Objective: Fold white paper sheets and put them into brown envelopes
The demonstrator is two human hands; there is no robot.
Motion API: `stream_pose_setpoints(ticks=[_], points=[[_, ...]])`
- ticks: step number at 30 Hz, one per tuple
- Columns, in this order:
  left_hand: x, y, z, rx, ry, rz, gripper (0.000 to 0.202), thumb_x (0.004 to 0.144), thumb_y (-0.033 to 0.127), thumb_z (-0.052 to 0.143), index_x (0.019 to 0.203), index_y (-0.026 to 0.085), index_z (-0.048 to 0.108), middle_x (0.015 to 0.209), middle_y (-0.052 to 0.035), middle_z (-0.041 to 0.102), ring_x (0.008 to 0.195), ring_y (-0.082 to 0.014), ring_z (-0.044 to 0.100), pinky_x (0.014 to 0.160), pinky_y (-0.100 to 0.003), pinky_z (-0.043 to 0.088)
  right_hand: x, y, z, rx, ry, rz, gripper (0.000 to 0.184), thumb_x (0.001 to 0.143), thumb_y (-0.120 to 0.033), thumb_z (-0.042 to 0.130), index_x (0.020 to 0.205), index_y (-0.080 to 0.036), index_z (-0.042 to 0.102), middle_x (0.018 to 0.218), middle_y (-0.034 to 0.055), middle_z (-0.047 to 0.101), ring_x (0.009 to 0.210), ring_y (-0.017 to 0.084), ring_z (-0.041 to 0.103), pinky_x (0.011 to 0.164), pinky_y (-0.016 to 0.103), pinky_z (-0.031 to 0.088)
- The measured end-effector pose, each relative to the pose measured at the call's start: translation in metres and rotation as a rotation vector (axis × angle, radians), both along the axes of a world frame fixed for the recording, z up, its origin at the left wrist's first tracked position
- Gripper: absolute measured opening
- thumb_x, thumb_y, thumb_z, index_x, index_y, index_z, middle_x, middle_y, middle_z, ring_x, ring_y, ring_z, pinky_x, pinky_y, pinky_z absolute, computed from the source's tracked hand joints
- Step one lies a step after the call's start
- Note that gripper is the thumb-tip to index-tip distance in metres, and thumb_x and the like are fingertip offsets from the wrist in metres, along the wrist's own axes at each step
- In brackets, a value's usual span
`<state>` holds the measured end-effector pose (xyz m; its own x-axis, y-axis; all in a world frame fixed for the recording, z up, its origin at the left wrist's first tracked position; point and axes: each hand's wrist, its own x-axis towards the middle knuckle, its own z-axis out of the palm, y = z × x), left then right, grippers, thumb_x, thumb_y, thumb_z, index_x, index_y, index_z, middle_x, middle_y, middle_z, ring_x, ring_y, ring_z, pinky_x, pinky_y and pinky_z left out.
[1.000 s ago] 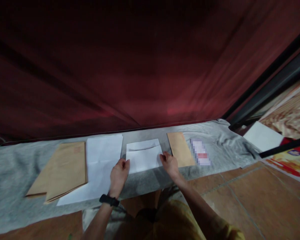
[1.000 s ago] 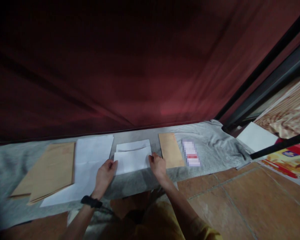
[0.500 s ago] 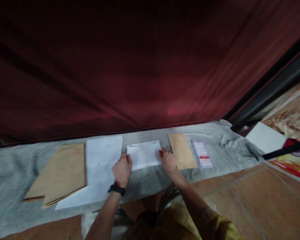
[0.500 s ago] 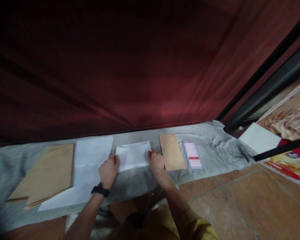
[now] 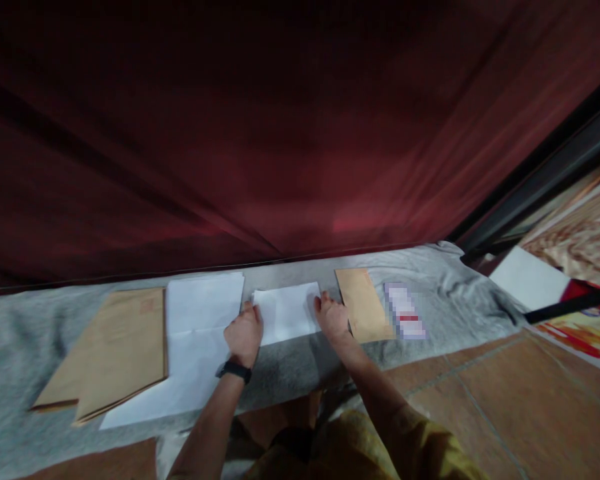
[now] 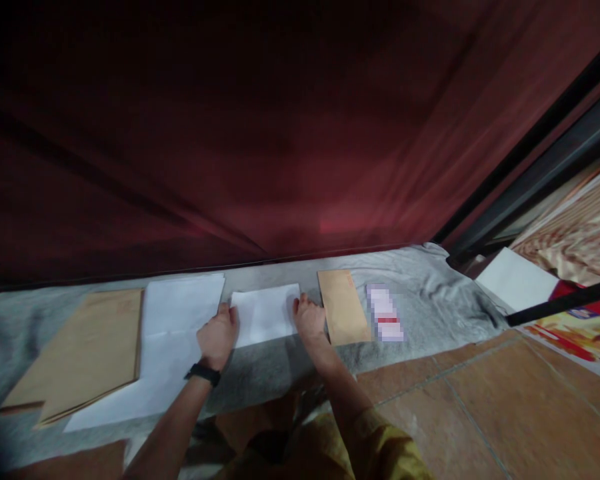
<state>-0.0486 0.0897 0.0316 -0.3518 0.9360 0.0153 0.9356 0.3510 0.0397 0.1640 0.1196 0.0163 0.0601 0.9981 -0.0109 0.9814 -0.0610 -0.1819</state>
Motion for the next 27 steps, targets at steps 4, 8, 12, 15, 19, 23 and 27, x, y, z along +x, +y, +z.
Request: stream_pose_setpoints(ticks=[4, 8, 12, 15, 19, 23, 27], points=[[0.0, -0.001, -0.004, 0.008, -0.011, -0.044, 0.045, 0.104, 0.037, 0.025, 0.121, 0.011, 0.058, 0.087, -0.0165, 0.075, 0.077, -0.0264, 0.073, 0.066, -0.032, 0.047, -0.006, -0.007, 0.003, 0.147, 0.0, 0.017, 0.035, 0.103, -0.026, 0.04, 0.129, -0.01, 0.058, 0.108, 0.0206, 0.071, 0.099, 0.028, 0.069, 0.086, 0.039, 0.051], [-0.001, -0.001, -0.007, 0.014, -0.005, -0.057, 0.045, 0.104, 0.036, 0.024, 0.121, 0.012, 0.058, 0.087, -0.0153, 0.075, 0.078, -0.0273, 0.074, 0.066, -0.034, 0.048, -0.022, -0.019, -0.002, 0.27, 0.081, 0.25, 0.045, 0.103, -0.031, 0.043, 0.146, -0.016, 0.048, 0.146, 0.0184, 0.053, 0.13, 0.031, 0.052, 0.107, 0.047, 0.039], [-0.002, 0.0, -0.008, -0.001, -0.008, -0.043, 0.044, 0.104, 0.035, 0.024, 0.122, 0.013, 0.058, 0.087, -0.014, 0.075, 0.076, -0.0269, 0.073, 0.067, -0.034, 0.049, -0.033, -0.025, -0.022, 0.274, 0.108, 0.347, 0.049, 0.105, -0.04, 0.042, 0.149, -0.021, 0.047, 0.158, 0.0119, 0.041, 0.144, 0.032, 0.037, 0.117, 0.051, 0.026], [0.0, -0.003, -0.004, 0.025, 0.004, -0.015, 0.044, 0.104, 0.036, 0.026, 0.121, 0.012, 0.059, 0.085, -0.0128, 0.074, 0.076, -0.0267, 0.072, 0.07, -0.036, 0.051, -0.034, -0.025, -0.035, 0.273, 0.109, 0.335, 0.051, 0.105, -0.044, 0.041, 0.151, -0.021, 0.046, 0.159, 0.0124, 0.04, 0.145, 0.032, 0.036, 0.119, 0.052, 0.024], [0.017, -0.013, -0.003, 0.217, 0.085, -0.144, 0.042, 0.102, 0.027, 0.028, 0.124, 0.009, 0.059, 0.111, -0.0194, 0.07, 0.105, -0.0297, 0.068, 0.092, -0.045, 0.05, -0.034, -0.024, -0.039, 0.275, 0.115, 0.321, 0.053, 0.105, -0.045, 0.041, 0.152, -0.023, 0.043, 0.16, 0.0119, 0.038, 0.146, 0.031, 0.036, 0.119, 0.052, 0.023], [0.043, -0.025, -0.022, 0.335, -0.011, -0.406, 0.048, 0.102, 0.031, 0.032, 0.142, 0.013, 0.05, 0.152, -0.0166, 0.049, 0.144, -0.0299, 0.041, 0.116, -0.05, 0.035, -0.034, -0.025, -0.037, 0.249, 0.117, 0.322, 0.053, 0.105, -0.043, 0.041, 0.153, -0.022, 0.042, 0.161, 0.0115, 0.036, 0.147, 0.031, 0.034, 0.12, 0.053, 0.022], [0.049, -0.03, -0.045, 0.292, -0.083, -0.375, 0.055, 0.103, 0.037, 0.03, 0.15, 0.012, 0.042, 0.159, -0.0166, 0.04, 0.151, -0.0299, 0.03, 0.12, -0.052, 0.027, -0.033, -0.025, -0.037, 0.245, 0.122, 0.334, 0.051, 0.105, -0.04, 0.04, 0.153, -0.023, 0.042, 0.162, 0.0106, 0.035, 0.148, 0.031, 0.033, 0.12, 0.052, 0.022]])
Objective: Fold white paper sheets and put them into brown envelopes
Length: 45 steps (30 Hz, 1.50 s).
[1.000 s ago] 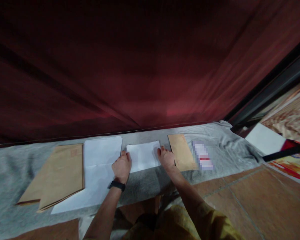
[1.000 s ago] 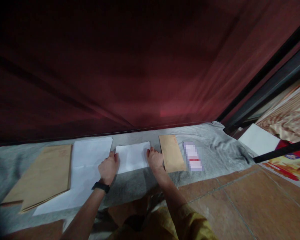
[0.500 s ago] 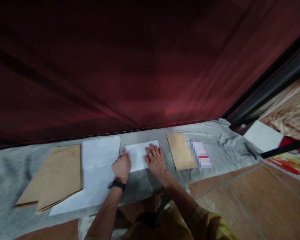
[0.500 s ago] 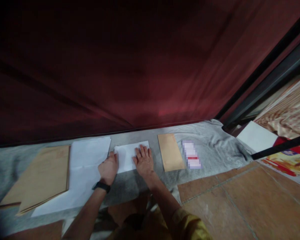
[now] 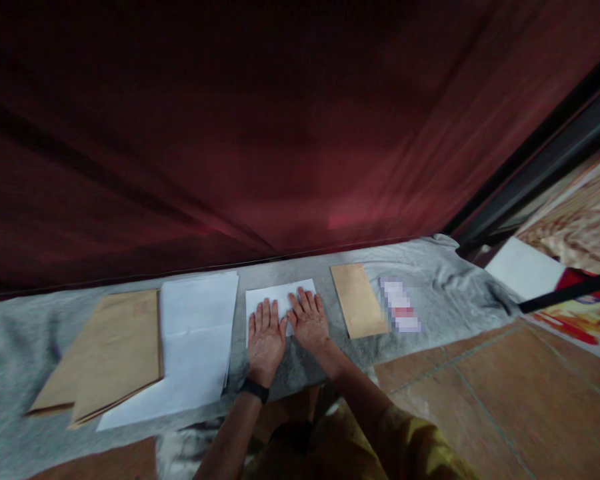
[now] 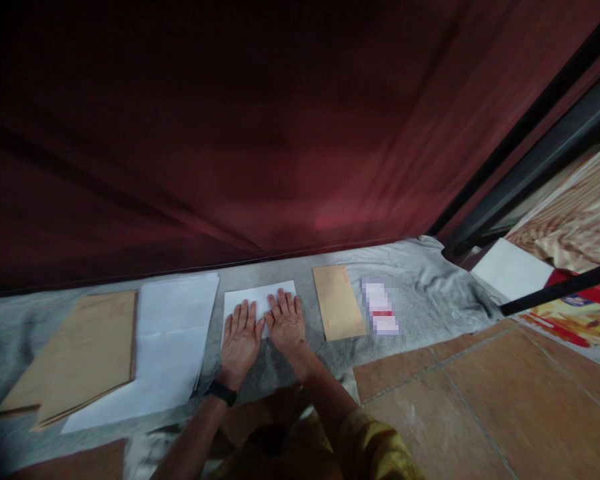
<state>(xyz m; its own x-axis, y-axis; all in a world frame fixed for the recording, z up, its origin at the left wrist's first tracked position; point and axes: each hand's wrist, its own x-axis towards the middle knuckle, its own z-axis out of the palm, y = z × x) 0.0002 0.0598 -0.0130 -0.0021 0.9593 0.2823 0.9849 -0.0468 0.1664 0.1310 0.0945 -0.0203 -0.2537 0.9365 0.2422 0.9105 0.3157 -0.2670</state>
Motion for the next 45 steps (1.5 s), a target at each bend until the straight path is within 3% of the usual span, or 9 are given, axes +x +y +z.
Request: stream_pose_setpoints(ticks=[7, 13, 15, 20, 23, 29, 36, 41, 45], points=[[-0.007, -0.001, -0.006, -0.051, 0.039, 0.014, 0.059, 0.103, 0.042, 0.03, 0.154, 0.013, 0.037, 0.161, -0.0153, 0.035, 0.152, -0.0291, 0.026, 0.122, -0.051, 0.024, 0.012, 0.01, -0.006, 0.022, 0.015, -0.046, 0.052, 0.106, -0.042, 0.039, 0.153, -0.021, 0.042, 0.16, 0.0106, 0.039, 0.146, 0.028, 0.037, 0.119, 0.049, 0.025], [-0.005, -0.001, -0.006, -0.052, 0.064, 0.025, 0.062, 0.102, 0.047, 0.031, 0.154, 0.013, 0.038, 0.161, -0.0161, 0.035, 0.151, -0.0313, 0.028, 0.122, -0.052, 0.024, 0.019, 0.036, 0.005, 0.019, 0.014, -0.158, 0.053, 0.106, -0.04, 0.035, 0.151, -0.014, 0.044, 0.156, 0.0154, 0.043, 0.145, 0.031, 0.039, 0.12, 0.053, 0.023], [-0.005, -0.001, -0.006, -0.043, 0.067, 0.027, 0.063, 0.102, 0.048, 0.031, 0.153, 0.012, 0.038, 0.161, -0.0166, 0.035, 0.152, -0.0315, 0.027, 0.122, -0.052, 0.024, 0.012, 0.041, 0.007, 0.028, 0.012, -0.085, 0.051, 0.107, -0.038, 0.034, 0.151, -0.014, 0.045, 0.156, 0.0142, 0.043, 0.145, 0.029, 0.039, 0.121, 0.051, 0.022], [-0.005, 0.0, -0.007, -0.067, 0.057, 0.013, 0.061, 0.102, 0.043, 0.031, 0.153, 0.011, 0.039, 0.161, -0.0172, 0.034, 0.152, -0.0312, 0.026, 0.122, -0.053, 0.022, -0.009, 0.045, 0.004, 0.017, -0.035, 0.273, 0.046, 0.106, -0.04, 0.038, 0.148, -0.024, 0.049, 0.158, 0.0054, 0.043, 0.145, 0.024, 0.038, 0.121, 0.045, 0.026], [-0.005, 0.0, -0.005, -0.077, 0.054, 0.025, 0.062, 0.101, 0.045, 0.031, 0.153, 0.012, 0.038, 0.161, -0.0166, 0.035, 0.152, -0.0309, 0.026, 0.123, -0.052, 0.021, -0.006, 0.053, 0.011, -0.023, -0.046, 0.204, 0.046, 0.106, -0.038, 0.038, 0.148, -0.022, 0.048, 0.157, 0.0063, 0.044, 0.144, 0.026, 0.038, 0.12, 0.046, 0.025], [-0.003, -0.002, 0.001, -0.052, 0.036, 0.033, 0.063, 0.101, 0.047, 0.03, 0.153, 0.012, 0.038, 0.161, -0.0165, 0.035, 0.152, -0.0306, 0.026, 0.122, -0.052, 0.022, 0.01, 0.08, 0.044, -0.161, -0.087, 0.159, 0.038, 0.102, -0.03, 0.044, 0.138, -0.026, 0.058, 0.141, 0.008, 0.058, 0.129, 0.023, 0.05, 0.115, 0.044, 0.032], [-0.007, -0.003, 0.001, -0.024, 0.02, -0.025, 0.063, 0.101, 0.048, 0.029, 0.15, 0.011, 0.044, 0.159, -0.0189, 0.038, 0.15, -0.0319, 0.03, 0.12, -0.054, 0.026, 0.004, 0.111, 0.067, -0.327, -0.068, 0.074, 0.031, 0.084, -0.024, 0.065, 0.113, -0.02, 0.073, 0.127, 0.0117, 0.068, 0.118, 0.028, 0.061, 0.103, 0.041, 0.045], [-0.021, 0.001, -0.001, 0.001, 0.003, -0.134, 0.064, 0.099, 0.049, 0.033, 0.146, 0.009, 0.048, 0.158, -0.0208, 0.04, 0.15, -0.0343, 0.031, 0.119, -0.055, 0.029, 0.017, 0.121, 0.082, -0.507, 0.106, 0.016, 0.019, 0.072, -0.016, 0.07, 0.089, -0.021, 0.079, 0.111, 0.0053, 0.076, 0.106, 0.025, 0.068, 0.094, 0.03, 0.051], [-0.032, 0.003, 0.013, 0.096, -0.091, -0.206, 0.06, 0.099, 0.047, 0.035, 0.145, 0.01, 0.049, 0.158, -0.0207, 0.04, 0.149, -0.0328, 0.033, 0.119, -0.054, 0.032, 0.042, 0.106, 0.088, -0.57, 0.391, -0.059, 0.009, 0.075, -0.018, 0.071, 0.083, -0.02, 0.076, 0.095, 0.0016, 0.077, 0.095, 0.022, 0.069, 0.084, 0.026, 0.054]])
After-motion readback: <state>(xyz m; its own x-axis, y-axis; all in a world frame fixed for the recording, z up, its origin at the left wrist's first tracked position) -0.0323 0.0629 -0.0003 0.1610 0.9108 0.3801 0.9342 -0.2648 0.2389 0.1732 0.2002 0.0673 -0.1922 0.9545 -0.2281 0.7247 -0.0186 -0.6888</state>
